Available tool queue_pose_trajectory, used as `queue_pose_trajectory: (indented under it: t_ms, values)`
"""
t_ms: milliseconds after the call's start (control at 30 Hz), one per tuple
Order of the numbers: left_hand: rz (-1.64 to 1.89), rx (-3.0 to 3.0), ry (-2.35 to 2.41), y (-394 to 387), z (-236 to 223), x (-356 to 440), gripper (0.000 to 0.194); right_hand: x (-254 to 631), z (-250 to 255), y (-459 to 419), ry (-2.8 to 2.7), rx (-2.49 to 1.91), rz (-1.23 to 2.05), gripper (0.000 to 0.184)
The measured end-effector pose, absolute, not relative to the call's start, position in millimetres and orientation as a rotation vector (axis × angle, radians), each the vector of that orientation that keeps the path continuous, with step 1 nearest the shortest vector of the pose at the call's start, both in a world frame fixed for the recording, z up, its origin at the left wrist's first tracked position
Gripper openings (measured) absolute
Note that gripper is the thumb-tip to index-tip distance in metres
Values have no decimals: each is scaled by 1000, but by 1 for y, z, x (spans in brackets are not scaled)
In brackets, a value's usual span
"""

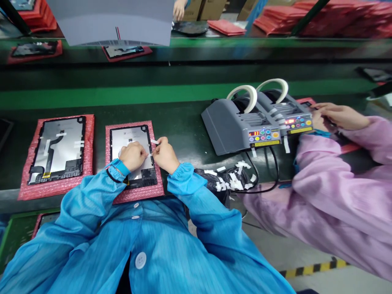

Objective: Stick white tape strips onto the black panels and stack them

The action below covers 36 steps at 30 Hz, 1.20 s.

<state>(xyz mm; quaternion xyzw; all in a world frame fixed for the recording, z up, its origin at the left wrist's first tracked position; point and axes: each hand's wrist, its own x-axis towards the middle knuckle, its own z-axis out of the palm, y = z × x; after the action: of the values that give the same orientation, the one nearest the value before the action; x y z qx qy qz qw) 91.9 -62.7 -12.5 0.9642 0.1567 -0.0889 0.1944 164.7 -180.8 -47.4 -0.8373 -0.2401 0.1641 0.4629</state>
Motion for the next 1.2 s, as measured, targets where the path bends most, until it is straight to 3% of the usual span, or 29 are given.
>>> queue_pose_trajectory:
  t_ms: [333, 533, 867, 1200]
  values:
    - [-72, 2666, 527, -53, -21, 89, 14, 166, -48, -191, -500, -2033, 289, 37]
    - [222, 2432, 304, -34, -20, 91, 9, 168, -32, -199, -553, -1744, 635, 10]
    - [136, 2284, 121, -33, -21, 91, 18, 162, -23, -194, -692, -1769, 724, 10]
    - [98, 2279, 103, -32, -22, 90, 15, 162, -19, -196, -610, -1805, 697, 12]
